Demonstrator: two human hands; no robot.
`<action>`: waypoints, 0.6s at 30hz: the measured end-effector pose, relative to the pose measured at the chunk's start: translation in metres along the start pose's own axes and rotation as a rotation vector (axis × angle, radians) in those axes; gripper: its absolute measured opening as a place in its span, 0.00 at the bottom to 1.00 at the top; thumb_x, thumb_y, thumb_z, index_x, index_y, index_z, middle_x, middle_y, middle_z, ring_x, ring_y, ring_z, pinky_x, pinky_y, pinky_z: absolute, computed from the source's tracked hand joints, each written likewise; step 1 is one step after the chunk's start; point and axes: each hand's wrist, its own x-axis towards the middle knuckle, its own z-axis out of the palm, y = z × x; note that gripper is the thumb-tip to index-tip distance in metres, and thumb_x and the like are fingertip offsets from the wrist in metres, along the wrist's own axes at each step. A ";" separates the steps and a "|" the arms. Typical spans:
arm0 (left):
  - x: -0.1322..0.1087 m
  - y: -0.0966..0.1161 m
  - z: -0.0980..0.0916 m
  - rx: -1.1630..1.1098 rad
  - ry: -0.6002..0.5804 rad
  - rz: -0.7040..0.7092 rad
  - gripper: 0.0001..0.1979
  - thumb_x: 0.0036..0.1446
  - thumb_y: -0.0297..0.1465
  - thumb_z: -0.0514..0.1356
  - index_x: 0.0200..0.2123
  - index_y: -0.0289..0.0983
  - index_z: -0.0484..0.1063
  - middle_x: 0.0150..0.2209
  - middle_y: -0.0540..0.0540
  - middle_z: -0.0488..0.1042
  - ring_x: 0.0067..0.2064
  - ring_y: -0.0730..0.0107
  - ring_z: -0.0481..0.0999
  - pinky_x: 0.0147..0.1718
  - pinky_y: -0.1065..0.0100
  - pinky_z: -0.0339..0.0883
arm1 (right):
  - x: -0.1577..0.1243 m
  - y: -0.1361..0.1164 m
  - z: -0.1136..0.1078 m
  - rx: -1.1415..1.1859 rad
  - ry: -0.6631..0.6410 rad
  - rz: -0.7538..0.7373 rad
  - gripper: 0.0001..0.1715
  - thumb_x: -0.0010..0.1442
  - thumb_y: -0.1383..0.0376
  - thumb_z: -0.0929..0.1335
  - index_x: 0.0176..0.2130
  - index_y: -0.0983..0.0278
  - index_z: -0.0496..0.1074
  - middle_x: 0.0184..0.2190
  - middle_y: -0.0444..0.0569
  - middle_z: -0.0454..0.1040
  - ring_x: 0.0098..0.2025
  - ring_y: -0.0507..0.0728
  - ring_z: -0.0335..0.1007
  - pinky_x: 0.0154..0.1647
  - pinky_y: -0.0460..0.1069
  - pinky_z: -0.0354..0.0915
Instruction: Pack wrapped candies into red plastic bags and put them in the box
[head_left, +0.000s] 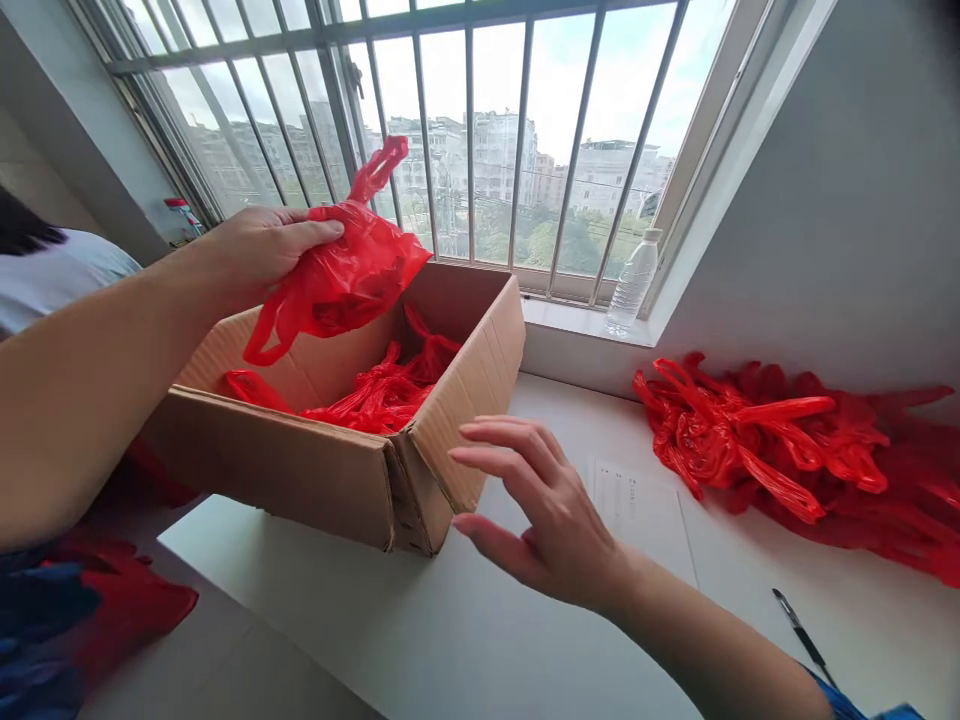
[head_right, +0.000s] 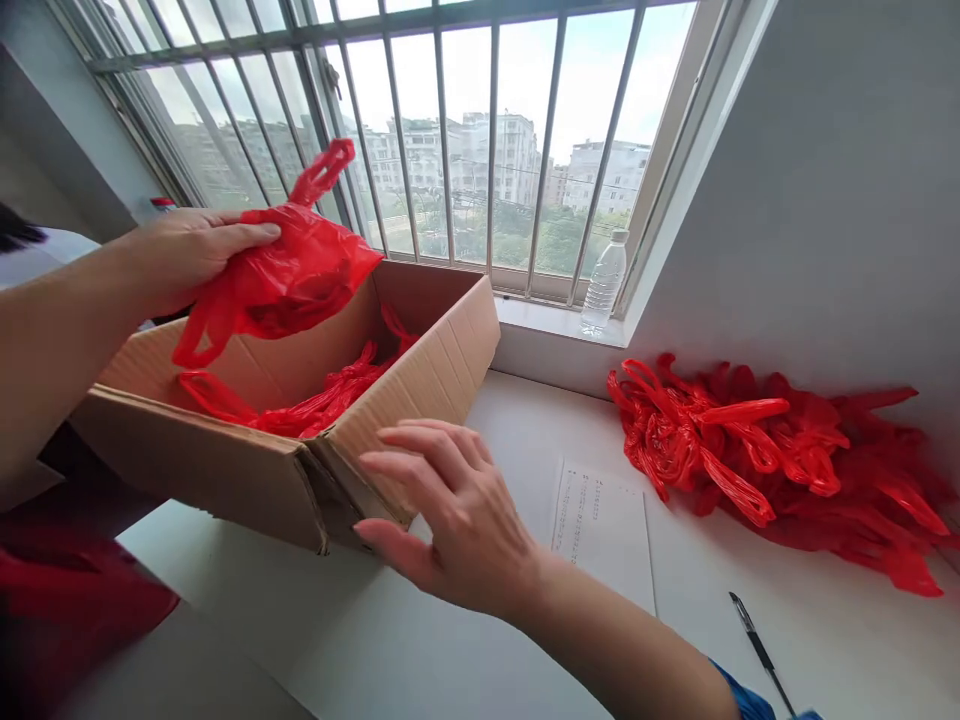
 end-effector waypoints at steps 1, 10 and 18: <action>0.006 0.000 0.002 -0.061 -0.097 -0.028 0.33 0.66 0.31 0.31 0.54 0.13 0.65 0.35 0.46 0.73 0.42 0.69 0.79 0.39 0.60 0.60 | 0.019 -0.005 0.008 -0.042 -0.012 -0.042 0.28 0.68 0.49 0.63 0.61 0.57 0.66 0.62 0.50 0.67 0.67 0.62 0.57 0.66 0.60 0.58; 0.055 -0.005 0.010 0.397 -0.341 -0.078 0.21 0.58 0.42 0.59 0.47 0.34 0.77 0.39 0.45 0.77 0.45 0.61 0.75 0.50 0.60 0.65 | 0.040 -0.007 0.035 -0.010 0.084 -0.132 0.16 0.65 0.56 0.69 0.51 0.57 0.74 0.43 0.48 0.74 0.56 0.58 0.66 0.70 0.61 0.50; 0.088 -0.003 0.053 0.788 -0.400 -0.110 0.30 0.50 0.37 0.66 0.55 0.28 0.72 0.51 0.35 0.72 0.59 0.37 0.64 0.57 0.47 0.55 | 0.010 -0.019 0.019 0.010 0.108 -0.188 0.21 0.64 0.54 0.68 0.51 0.63 0.75 0.42 0.53 0.73 0.58 0.66 0.66 0.69 0.70 0.53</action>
